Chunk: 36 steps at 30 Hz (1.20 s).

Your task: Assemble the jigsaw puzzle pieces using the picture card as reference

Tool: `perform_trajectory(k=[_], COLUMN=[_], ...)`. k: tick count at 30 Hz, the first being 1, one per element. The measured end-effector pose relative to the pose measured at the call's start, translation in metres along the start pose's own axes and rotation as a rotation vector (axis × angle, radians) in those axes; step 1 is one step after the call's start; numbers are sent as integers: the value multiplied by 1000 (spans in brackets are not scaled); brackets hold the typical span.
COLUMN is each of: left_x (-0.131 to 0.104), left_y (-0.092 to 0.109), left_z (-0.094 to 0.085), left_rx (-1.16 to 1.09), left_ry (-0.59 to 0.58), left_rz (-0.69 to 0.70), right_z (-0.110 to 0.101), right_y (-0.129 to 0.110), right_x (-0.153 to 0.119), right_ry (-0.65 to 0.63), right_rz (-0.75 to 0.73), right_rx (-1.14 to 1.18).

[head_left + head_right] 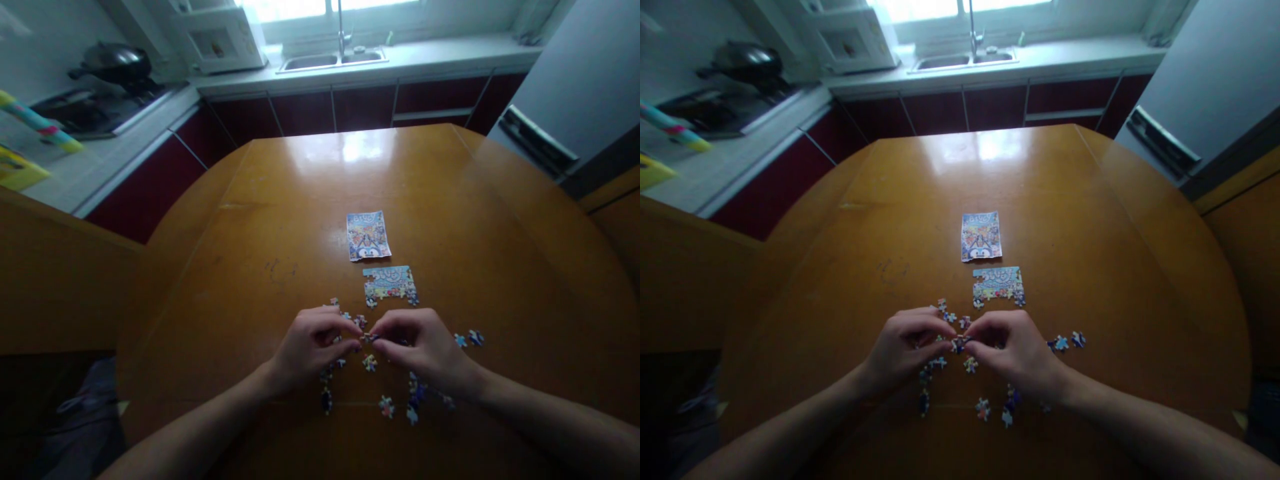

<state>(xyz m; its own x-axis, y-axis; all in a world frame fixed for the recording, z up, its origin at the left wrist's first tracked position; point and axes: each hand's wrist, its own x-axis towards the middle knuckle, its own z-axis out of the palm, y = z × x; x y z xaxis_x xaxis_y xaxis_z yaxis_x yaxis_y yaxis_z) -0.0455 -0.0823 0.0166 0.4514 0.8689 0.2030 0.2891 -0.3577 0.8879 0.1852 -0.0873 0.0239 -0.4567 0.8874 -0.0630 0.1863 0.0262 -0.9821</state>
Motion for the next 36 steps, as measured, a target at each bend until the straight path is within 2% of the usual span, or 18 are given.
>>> perform_trajectory(k=[2,5,9,16,20,26,36], left_x=[-1,-2,-1,1,1,1,0], left_y=[-3,-4,-1,4,4,4,-1], left_z=[1,2,3,4,3,3,3], left_rx=[23,36,74,110,127,140,134], left_ry=[38,53,65,86,81,91,73], left_rz=[39,108,187,233,206,205,220], right_z=[-1,-1,-1,0,2,0,-2], right_y=[-1,0,4,5,5,9,17], right_x=[1,1,2,2,1,2,3], right_ry=[-20,-32,-51,-61,-7,33,43], right_rz=[128,202,239,237,139,-154,-503], right_rx=[108,212,278,273,232,-59,-270])
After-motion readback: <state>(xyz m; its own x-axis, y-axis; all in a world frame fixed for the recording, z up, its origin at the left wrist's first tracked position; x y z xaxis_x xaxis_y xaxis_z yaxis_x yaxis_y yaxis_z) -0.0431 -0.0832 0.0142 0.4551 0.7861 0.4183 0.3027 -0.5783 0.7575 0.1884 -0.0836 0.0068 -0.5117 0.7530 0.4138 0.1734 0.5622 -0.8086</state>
